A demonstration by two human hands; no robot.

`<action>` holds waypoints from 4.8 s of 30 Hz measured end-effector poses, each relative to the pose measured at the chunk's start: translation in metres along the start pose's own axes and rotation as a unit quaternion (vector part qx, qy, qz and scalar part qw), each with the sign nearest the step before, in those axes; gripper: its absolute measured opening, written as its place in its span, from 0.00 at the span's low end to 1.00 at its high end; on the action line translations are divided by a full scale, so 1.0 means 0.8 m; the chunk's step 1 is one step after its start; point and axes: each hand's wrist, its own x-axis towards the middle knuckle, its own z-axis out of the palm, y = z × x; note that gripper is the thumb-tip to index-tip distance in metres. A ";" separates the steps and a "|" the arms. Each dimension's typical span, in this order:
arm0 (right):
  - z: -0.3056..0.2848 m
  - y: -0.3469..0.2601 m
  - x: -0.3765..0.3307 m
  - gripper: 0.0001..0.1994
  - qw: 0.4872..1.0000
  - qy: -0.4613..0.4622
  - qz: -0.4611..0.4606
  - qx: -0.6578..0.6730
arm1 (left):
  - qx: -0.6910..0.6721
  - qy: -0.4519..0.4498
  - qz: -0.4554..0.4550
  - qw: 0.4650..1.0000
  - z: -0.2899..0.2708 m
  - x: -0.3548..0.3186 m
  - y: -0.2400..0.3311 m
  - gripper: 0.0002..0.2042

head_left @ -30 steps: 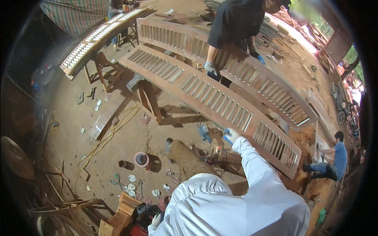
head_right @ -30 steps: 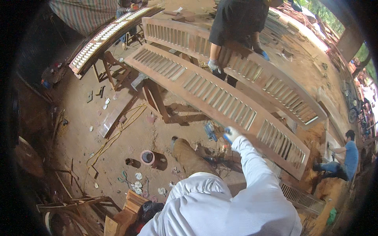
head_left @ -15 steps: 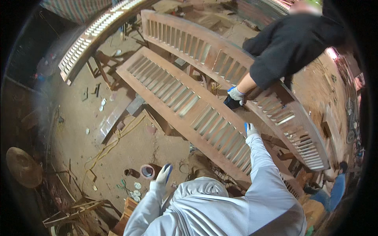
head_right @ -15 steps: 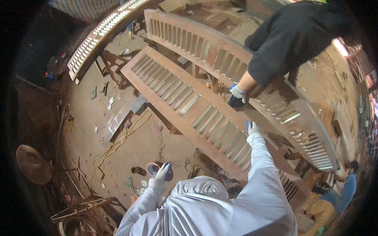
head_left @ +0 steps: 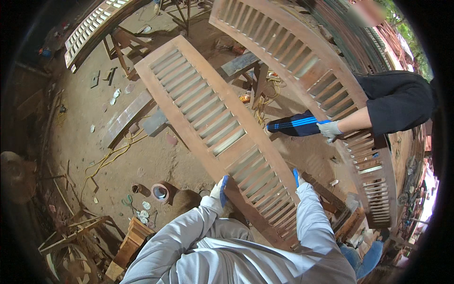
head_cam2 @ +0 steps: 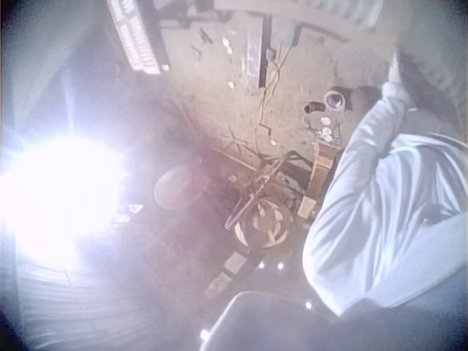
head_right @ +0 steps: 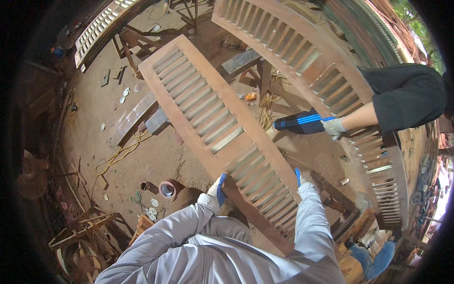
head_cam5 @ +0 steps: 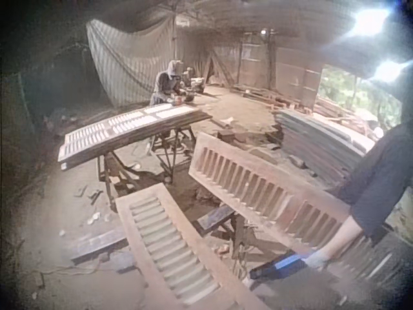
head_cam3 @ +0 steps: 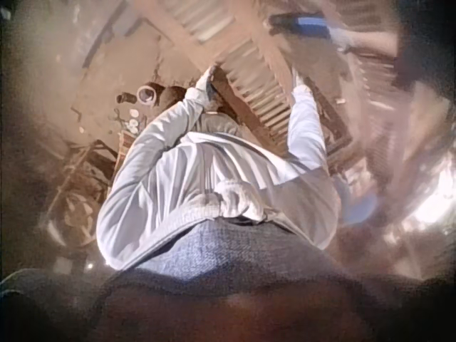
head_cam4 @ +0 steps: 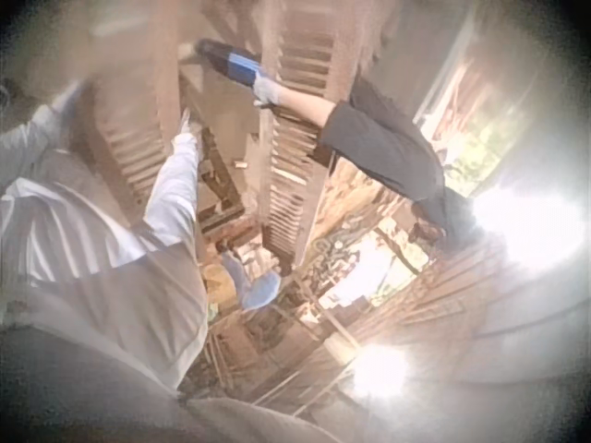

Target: The person uses an orbital sander to smooth the surface of a wooden louvered shutter in a workshop. After sanding, the person lifts the shutter and places it on a stack of similar shutters.

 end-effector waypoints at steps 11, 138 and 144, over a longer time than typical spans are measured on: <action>-0.024 -0.063 -0.060 0.29 0.990 -0.085 0.045 -0.107 | 0.006 0.023 -0.025 0.999 -0.032 0.003 0.011 0.22; -2.054 0.324 1.093 0.36 0.871 0.366 0.256 0.205 | 0.562 -0.389 0.041 0.729 2.301 1.373 0.319 0.26; -2.150 0.457 1.309 0.40 0.894 0.354 0.220 0.165 | 0.594 -0.312 0.295 0.681 2.377 1.487 0.281 0.24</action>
